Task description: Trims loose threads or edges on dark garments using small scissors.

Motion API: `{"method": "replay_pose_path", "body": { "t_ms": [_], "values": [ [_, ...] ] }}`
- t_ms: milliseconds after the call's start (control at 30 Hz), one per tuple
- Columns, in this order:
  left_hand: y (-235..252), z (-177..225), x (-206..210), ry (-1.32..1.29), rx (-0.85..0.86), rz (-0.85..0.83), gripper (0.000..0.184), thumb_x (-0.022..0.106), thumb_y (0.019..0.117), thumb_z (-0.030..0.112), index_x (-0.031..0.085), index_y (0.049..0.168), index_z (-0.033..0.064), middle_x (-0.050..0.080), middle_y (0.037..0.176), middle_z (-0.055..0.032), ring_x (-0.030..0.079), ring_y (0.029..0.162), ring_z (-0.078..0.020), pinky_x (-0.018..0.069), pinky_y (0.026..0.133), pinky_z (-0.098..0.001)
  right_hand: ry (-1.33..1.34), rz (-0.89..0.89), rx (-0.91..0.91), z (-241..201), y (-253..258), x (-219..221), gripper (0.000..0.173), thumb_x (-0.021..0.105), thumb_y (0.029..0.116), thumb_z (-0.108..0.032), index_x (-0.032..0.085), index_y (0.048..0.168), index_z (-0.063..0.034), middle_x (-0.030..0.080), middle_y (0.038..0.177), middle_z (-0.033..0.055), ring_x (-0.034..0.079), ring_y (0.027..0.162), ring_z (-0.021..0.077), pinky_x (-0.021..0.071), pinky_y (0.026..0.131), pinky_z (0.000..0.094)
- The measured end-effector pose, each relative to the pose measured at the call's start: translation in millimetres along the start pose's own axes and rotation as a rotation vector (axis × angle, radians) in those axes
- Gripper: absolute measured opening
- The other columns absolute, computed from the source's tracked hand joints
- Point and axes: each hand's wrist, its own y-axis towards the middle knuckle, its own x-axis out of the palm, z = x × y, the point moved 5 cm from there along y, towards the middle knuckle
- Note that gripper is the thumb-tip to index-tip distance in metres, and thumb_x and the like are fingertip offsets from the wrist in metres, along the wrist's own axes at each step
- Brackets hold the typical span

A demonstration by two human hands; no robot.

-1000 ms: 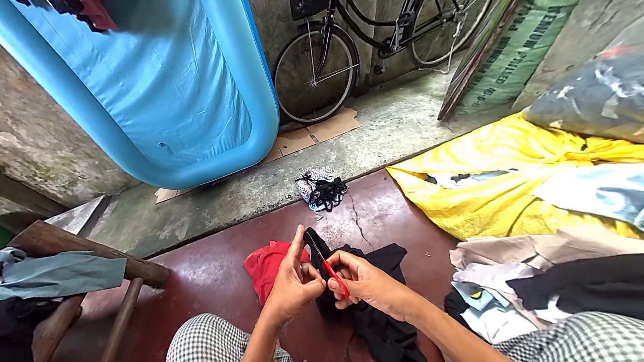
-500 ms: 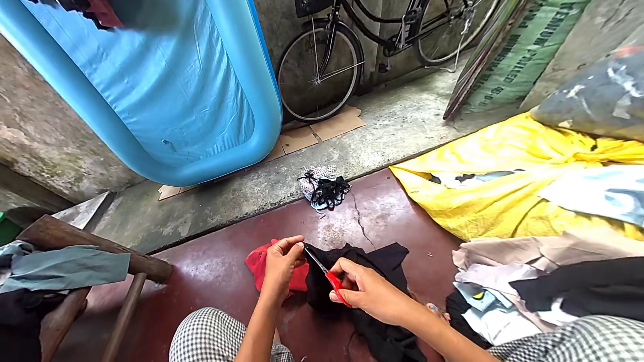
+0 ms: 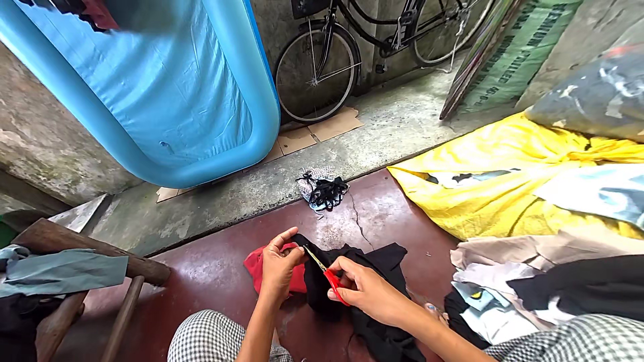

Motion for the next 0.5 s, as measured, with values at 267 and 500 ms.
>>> {"method": "replay_pose_path", "body": {
  "t_ms": [267, 500],
  "values": [
    [-4, 8, 3, 0.09, 0.069, -0.107, 0.07, 0.074, 0.0757, -0.014, 0.063, 0.139, 0.0152, 0.067, 0.121, -0.0165, 0.069, 0.073, -0.029, 0.064, 0.075, -0.0473, 0.245, -0.157, -0.004, -10, -1, 0, 0.048, 0.079, 0.0874, -0.036, 0.057, 0.125, -0.0163, 0.066, 0.085, 0.003, 0.066, 0.071, 0.0143, 0.0567, 0.064, 0.0319],
    [-11, 21, 7, 0.174, 0.143, -0.218, 0.082, 0.075, 0.0738, -0.011, 0.057, 0.145, 0.0246, 0.055, 0.146, -0.0038, 0.068, 0.07, -0.0234, 0.0634, 0.07, -0.042, 0.496, -0.254, 0.058, -15, -3, 3, 0.054, 0.081, 0.086, -0.034, 0.056, 0.129, -0.0135, 0.069, 0.095, 0.0075, 0.07, 0.085, 0.0206, 0.0613, 0.078, 0.0398]
  ]
}}
